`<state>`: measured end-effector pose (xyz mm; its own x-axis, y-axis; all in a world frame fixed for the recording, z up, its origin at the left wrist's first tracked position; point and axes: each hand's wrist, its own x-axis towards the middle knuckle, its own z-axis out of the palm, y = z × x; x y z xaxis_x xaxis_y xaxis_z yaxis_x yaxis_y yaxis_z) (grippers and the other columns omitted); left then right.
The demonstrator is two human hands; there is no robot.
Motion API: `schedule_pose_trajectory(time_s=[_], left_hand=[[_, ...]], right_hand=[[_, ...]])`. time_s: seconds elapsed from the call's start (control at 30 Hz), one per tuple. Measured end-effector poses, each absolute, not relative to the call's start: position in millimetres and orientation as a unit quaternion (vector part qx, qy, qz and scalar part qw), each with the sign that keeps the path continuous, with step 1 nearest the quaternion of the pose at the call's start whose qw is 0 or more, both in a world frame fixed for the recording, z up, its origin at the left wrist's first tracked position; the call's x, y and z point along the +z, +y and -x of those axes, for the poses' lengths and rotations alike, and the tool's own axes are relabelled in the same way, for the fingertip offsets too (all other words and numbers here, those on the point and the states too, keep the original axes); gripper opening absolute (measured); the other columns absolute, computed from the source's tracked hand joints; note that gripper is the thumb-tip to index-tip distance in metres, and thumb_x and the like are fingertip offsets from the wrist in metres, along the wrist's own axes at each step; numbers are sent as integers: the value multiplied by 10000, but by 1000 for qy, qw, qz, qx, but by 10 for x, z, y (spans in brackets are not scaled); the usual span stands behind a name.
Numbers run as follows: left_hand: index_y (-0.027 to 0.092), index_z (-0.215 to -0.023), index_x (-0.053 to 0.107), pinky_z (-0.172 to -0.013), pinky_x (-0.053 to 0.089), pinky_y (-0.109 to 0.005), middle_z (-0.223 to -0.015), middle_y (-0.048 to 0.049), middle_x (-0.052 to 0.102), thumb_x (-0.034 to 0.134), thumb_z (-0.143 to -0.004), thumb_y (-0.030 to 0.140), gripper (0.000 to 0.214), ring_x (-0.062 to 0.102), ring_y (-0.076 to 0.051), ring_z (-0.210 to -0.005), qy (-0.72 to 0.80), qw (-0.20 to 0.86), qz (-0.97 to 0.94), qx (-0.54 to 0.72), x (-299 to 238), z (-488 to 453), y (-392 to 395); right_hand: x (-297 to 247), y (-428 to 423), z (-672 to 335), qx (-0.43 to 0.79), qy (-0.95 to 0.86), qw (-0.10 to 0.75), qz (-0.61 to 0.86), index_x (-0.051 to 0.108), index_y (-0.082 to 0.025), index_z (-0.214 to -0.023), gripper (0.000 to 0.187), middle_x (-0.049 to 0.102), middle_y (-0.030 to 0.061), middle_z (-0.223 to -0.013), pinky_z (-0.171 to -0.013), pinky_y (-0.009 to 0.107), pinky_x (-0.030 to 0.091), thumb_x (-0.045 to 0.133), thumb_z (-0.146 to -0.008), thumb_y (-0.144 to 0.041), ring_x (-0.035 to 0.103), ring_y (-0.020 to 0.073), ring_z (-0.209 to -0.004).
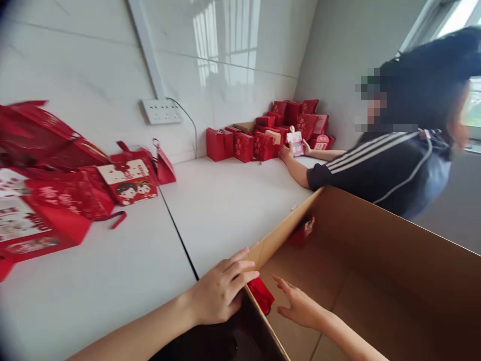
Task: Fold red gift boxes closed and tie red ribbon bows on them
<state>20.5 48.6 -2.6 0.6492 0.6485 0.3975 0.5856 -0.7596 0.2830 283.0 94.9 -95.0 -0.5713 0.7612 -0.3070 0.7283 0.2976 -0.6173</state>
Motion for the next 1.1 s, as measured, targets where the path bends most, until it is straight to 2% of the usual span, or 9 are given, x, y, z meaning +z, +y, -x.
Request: schedule_pose_trajectory(time_s=[0.07,0.1,0.23,0.33,0.5,0.6,0.7,1.0,1.1], left_hand=[[105,-1328,350,-1028,450,-424,-1343,-174,493,518,-762,174,594,281,-317,-1388,340,73,-900,262,-52,-232,487],[104,-1342,326,-1050,428,-418,-1372,-181,464,514,-768,190,611,271,-310,-1393,340,75,-896,275,-53,-240,481],[137,-1386,232,-1024,443,-427,-1457,-199,351,528,-772,268,694,295,-304,-1385,389,107,-864,302,12,-121,370],[185,-1367,261,-1010,449,-451,-1445,-177,376,525,-779,262,649,319,-294,-1376,429,113,-838,318,49,263,142],[181,-1177,488,-1008,457,-424,-1295,-157,524,501,-763,118,419,438,-258,-1301,570,83,-718,390,17,1200,-430],[198,-966,586,-842,549,-330,-1054,-85,636,480,-783,87,239,603,-201,-1081,642,24,-600,477,44,1575,-730],[195,-930,580,-735,560,-297,-933,-57,639,435,-817,85,214,635,-167,-916,662,-35,-544,515,116,1769,-977],[214,-1110,442,-935,447,-411,-1152,-106,485,482,-859,210,254,489,-220,-1140,636,-349,-291,624,484,2537,-1838],[201,-1196,434,-1009,401,-393,-1267,-123,496,513,-839,268,372,470,-226,-1214,680,-317,-216,625,680,2861,-1963]], right_hand=[[-576,1210,-2880,313,-827,-2,467,665,-154,-1047,359,731,129,-912,-783,351,545,447,-796,-291,701,251,-844],[-376,1328,-2866,276,-845,20,458,686,-173,-952,320,733,116,-904,-759,342,548,431,-816,-310,702,247,-823],[381,1575,-2520,165,-872,149,436,669,-226,-957,327,744,78,-825,-634,302,569,459,-830,-442,717,239,-727],[765,1478,-2012,126,-900,211,359,664,-253,-898,274,742,55,-803,-599,277,565,501,-820,-459,718,228,-713],[999,975,-953,162,-953,158,202,646,-233,-947,265,725,40,-853,-661,264,546,414,-900,-353,702,177,-743],[1014,630,-296,211,-968,69,116,647,-212,-990,280,710,56,-931,-707,303,536,389,-912,-287,688,186,-791],[995,335,331,268,-962,41,38,661,-204,-970,249,700,61,-932,-729,331,531,431,-889,-257,674,197,-791],[974,-206,1747,368,-899,230,-58,545,-210,-1142,289,568,102,-1143,-839,379,537,477,-861,-223,583,216,-1050],[987,-359,2060,373,-882,282,-61,475,-191,-1221,359,518,117,-1218,-979,412,461,424,-867,-155,517,221,-1177]])
